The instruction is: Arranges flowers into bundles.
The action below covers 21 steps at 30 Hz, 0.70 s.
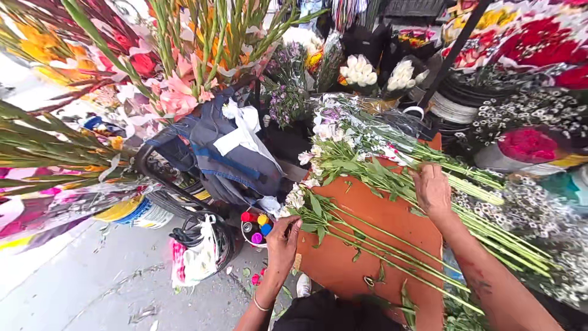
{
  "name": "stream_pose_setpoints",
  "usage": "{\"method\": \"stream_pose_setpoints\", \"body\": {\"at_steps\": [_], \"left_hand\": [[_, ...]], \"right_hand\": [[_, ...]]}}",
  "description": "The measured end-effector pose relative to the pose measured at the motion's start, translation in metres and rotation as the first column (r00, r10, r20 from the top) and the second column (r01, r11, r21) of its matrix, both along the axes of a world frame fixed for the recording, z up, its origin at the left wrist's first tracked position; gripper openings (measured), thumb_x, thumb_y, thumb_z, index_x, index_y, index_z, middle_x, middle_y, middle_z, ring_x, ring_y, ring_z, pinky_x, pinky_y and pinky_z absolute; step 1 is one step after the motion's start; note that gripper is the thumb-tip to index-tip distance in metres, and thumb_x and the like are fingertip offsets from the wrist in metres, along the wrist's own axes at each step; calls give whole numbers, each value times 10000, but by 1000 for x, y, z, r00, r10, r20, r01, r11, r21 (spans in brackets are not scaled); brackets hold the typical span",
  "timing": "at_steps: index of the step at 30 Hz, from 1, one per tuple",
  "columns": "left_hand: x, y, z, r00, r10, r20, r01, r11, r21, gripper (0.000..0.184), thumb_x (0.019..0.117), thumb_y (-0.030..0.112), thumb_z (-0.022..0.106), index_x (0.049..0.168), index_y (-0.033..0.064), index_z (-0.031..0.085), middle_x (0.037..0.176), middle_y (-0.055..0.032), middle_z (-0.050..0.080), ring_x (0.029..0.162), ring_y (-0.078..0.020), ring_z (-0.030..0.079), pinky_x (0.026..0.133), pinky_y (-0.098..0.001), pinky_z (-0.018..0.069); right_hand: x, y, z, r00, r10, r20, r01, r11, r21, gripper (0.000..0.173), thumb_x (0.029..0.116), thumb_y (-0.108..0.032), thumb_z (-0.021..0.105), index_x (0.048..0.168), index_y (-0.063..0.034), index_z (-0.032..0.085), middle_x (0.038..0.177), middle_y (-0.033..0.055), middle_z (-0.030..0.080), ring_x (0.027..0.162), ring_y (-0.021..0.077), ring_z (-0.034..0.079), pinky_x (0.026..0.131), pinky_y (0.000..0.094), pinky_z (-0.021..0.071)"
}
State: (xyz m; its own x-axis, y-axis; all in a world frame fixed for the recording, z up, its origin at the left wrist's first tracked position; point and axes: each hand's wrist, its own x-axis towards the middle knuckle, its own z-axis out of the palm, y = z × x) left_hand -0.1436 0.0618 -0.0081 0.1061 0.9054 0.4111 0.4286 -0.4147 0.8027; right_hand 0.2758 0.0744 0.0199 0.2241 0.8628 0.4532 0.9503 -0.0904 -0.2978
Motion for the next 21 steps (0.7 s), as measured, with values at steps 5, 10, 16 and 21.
{"method": "stream_pose_setpoints", "body": {"at_steps": [5, 10, 16, 21], "left_hand": [[49, -16, 25, 939, -343, 9, 343, 937, -57, 259, 1001, 178, 630, 1158, -8, 719, 1007, -117, 736, 832, -151, 702, 785, -319, 600], [46, -30, 37, 844, -526, -109, 516, 850, -107, 247, 1014, 182, 623, 1128, -8, 732, 1031, -161, 737, 870, -221, 717, 841, -371, 594], [33, -40, 37, 797, -579, -174, 554, 814, -173, 257, 1023, 196, 612, 1137, -4, 727, 1046, -161, 738, 902, -232, 719, 873, -386, 584], [22, -51, 41, 738, -641, -209, 593, 765, -252, 284, 1032, 203, 602, 1177, -17, 707, 1070, -170, 732, 909, -240, 712, 883, -391, 574]], "right_hand": [[-5, -9, -44, 983, 164, 87, -126, 933, -338, 453, 912, -280, 764, 1218, 38, 660, 1137, 348, 656, 1093, 559, 621, 920, 747, 430], [5, -19, -58, 988, -9, 154, 24, 995, -97, 203, 931, -35, 672, 1117, 26, 726, 1133, 331, 656, 1100, 573, 598, 870, 757, 432], [13, -22, -39, 990, -33, 133, 55, 985, -162, 297, 1011, -97, 595, 1285, -6, 668, 1137, 325, 681, 1053, 539, 655, 949, 720, 440], [8, -19, -25, 991, 3, -132, -44, 951, -306, 430, 1038, -332, 595, 1112, 77, 707, 1116, 358, 674, 1095, 566, 630, 912, 745, 458]]}}
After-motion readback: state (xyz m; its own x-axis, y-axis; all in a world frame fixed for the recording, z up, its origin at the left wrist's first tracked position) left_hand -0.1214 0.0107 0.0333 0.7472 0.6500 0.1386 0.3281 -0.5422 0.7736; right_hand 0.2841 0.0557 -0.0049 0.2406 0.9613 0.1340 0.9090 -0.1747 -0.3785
